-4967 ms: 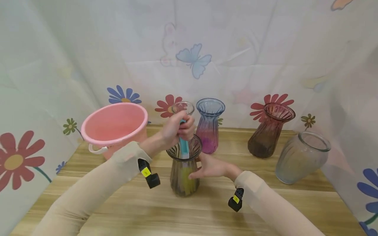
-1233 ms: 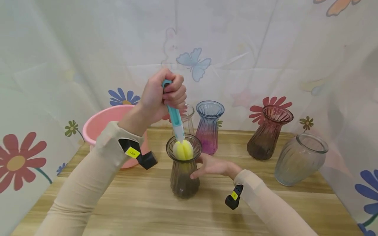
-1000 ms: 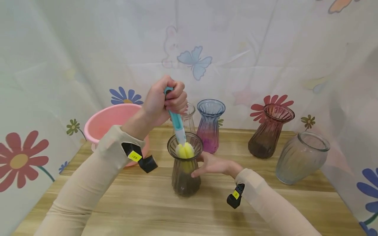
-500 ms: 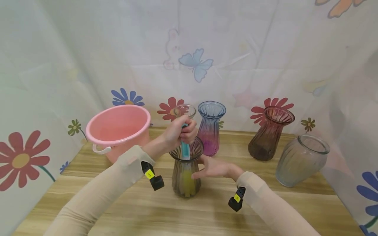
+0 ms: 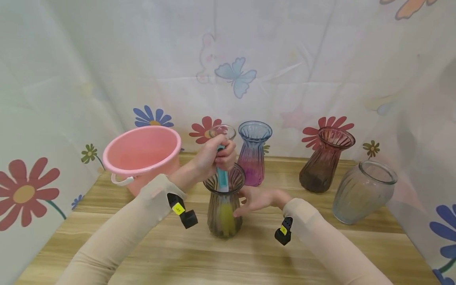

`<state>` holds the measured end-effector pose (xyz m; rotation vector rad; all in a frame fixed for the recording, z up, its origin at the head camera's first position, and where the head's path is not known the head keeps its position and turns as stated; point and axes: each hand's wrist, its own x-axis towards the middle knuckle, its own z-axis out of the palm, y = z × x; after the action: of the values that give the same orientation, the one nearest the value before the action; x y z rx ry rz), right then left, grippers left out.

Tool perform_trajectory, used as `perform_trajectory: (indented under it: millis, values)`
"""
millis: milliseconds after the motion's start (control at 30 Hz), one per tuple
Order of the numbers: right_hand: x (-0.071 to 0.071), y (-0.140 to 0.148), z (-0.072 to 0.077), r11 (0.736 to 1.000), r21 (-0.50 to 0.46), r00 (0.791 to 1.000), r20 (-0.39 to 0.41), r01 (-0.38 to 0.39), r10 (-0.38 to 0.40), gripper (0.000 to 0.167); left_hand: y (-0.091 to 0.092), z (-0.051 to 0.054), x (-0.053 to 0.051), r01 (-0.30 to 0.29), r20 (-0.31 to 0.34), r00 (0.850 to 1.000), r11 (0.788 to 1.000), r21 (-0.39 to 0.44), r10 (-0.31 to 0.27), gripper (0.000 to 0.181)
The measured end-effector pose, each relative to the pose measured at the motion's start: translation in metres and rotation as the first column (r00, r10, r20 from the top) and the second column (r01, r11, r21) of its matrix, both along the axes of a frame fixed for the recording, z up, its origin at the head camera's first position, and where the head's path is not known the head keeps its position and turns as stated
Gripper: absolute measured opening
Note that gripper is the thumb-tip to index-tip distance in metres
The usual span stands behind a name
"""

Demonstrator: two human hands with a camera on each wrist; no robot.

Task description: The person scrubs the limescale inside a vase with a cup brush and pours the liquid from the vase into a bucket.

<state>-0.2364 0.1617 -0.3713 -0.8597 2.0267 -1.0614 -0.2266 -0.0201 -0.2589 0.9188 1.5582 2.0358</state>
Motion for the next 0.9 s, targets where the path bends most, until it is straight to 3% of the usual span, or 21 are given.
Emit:
perform_trajectory:
  millis: [67, 300, 400, 500, 700, 900]
  values:
    - [0.0, -0.001, -0.002, 1.0, -0.024, 1.0, -0.004, 0.006, -0.006, 0.088, -0.001, 0.013, 0.003, 0.002, -0.018, 1.0, 1.0, 0.015, -0.002, 0.037]
    - [-0.001, -0.002, -0.008, 0.999, -0.049, 0.998, -0.058, 0.006, -0.008, 0.087, 0.002, 0.073, 0.014, -0.047, -0.042, 0.998, 0.998, 0.052, 0.05, 0.033]
    - [-0.001, -0.002, -0.009, 0.999, -0.048, 0.995, -0.101, -0.012, 0.008, 0.087, 0.002, 0.088, 0.017, -0.07, -0.034, 0.997, 0.997, 0.045, 0.071, 0.035]
    - [-0.001, -0.002, -0.01, 0.998, -0.051, 0.992, -0.122, -0.023, 0.016, 0.087, 0.001, 0.098, 0.018, -0.081, -0.035, 0.996, 0.995, 0.056, 0.083, 0.036]
    - [0.002, -0.004, -0.01, 0.998, -0.055, 0.996, -0.09, 0.018, -0.023, 0.086, -0.005, 0.11, 0.018, -0.072, -0.072, 0.994, 0.992, 0.103, 0.079, 0.034]
    - [0.004, -0.004, -0.011, 0.995, -0.086, 0.991, -0.124, 0.041, -0.051, 0.082, -0.005, 0.1, 0.015, -0.102, -0.043, 0.993, 0.988, 0.113, 0.108, 0.035]
